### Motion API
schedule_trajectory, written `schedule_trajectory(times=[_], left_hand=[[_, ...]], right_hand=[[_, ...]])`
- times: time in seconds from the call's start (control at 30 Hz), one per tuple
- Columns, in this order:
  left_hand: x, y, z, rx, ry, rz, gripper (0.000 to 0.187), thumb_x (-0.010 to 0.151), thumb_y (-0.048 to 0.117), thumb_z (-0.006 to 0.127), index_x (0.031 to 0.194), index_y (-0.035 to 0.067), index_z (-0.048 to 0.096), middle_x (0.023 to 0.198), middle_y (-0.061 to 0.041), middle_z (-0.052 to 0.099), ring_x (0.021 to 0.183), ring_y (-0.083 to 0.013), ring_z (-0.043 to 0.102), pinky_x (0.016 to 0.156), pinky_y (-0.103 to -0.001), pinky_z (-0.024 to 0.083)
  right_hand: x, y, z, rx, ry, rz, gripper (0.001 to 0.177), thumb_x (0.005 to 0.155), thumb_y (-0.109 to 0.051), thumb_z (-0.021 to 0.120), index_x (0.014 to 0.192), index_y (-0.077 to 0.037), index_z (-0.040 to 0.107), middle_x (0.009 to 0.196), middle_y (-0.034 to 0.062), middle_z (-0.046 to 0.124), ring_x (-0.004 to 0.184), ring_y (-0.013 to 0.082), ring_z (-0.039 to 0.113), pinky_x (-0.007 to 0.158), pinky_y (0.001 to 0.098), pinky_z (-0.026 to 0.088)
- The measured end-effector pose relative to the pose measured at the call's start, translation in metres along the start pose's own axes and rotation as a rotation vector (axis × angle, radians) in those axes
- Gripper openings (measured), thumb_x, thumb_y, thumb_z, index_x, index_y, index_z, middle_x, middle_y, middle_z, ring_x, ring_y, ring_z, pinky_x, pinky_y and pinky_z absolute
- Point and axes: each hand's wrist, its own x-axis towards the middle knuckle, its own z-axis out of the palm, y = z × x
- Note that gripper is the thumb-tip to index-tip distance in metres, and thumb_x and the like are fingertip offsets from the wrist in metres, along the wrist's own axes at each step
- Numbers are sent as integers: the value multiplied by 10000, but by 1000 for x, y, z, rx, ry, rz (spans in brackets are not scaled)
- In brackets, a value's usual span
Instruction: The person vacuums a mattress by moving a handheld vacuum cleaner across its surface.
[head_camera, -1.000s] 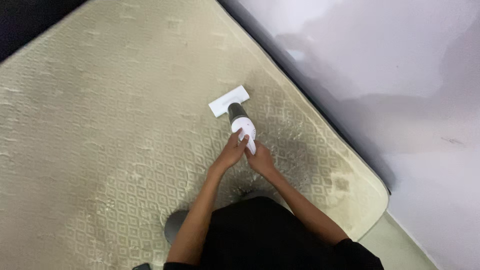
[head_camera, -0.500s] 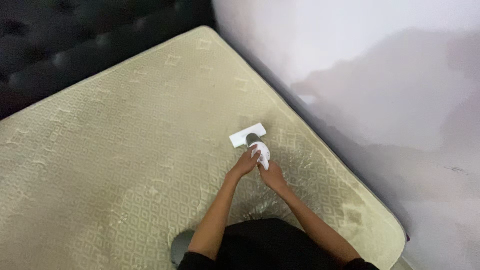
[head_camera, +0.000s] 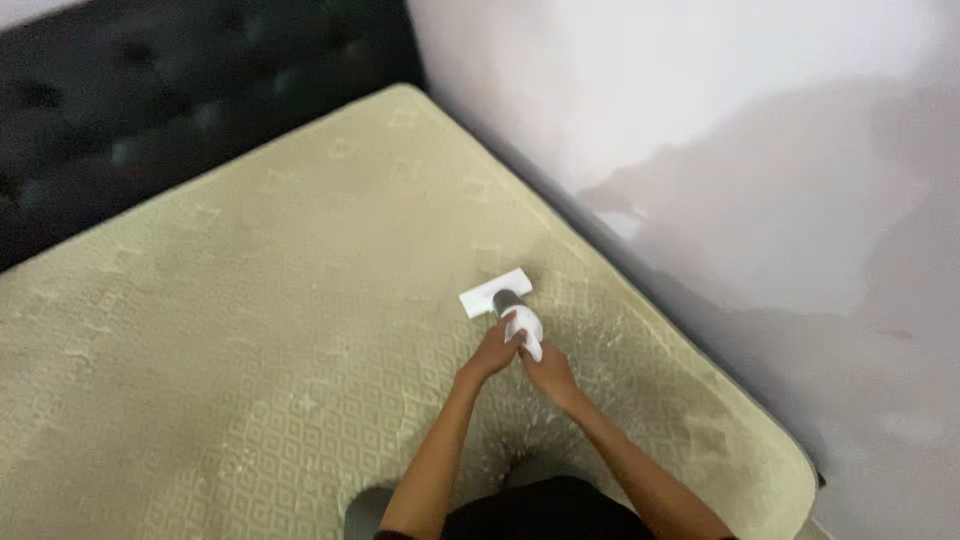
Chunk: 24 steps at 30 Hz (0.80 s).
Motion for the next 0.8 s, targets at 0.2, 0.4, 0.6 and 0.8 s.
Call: schedule_trajectory(times=[0.2, 0.4, 0.6, 0.8], left_hand=[[-14, 12, 3, -141, 25, -100, 656, 1002, 404, 561, 1569, 131, 375, 1434, -305, 541, 1350, -413, 531, 1111, -473, 421], [-24, 10, 2, -185, -1, -115, 631, 1005, 406, 542, 1564, 177, 357, 1383, -306, 616, 1287, -414, 627, 1084, -461, 470], [-17, 4, -5, -162, -46, -230, 653, 991, 437, 555, 1569, 224, 341, 1507, -259, 477, 1389, -406, 489, 1116, -459, 418], [-8, -8, 12, -248, 40, -102, 662, 1076, 468, 394, 1635, 163, 212, 1595, -260, 410, 1467, -394, 437, 1190, -439, 343]], right_hand=[[-10, -16, -5, 8, 13, -6, 447, 976, -395, 585, 936, 28, 724, 688, 144, 707, 592, 287, 692, 562, 451, 503], [-21, -18, 4, -57, 88, -22, 452, 997, -392, 627, 945, 48, 715, 678, 142, 687, 595, 234, 678, 560, 417, 502], [-30, -27, 1, 32, -17, 106, 391, 988, -374, 566, 1013, -15, 720, 700, 171, 709, 614, 312, 695, 582, 452, 492], [3, -19, 9, -40, 111, -3, 493, 1017, -414, 574, 982, 52, 733, 753, 207, 714, 677, 318, 701, 623, 467, 519]])
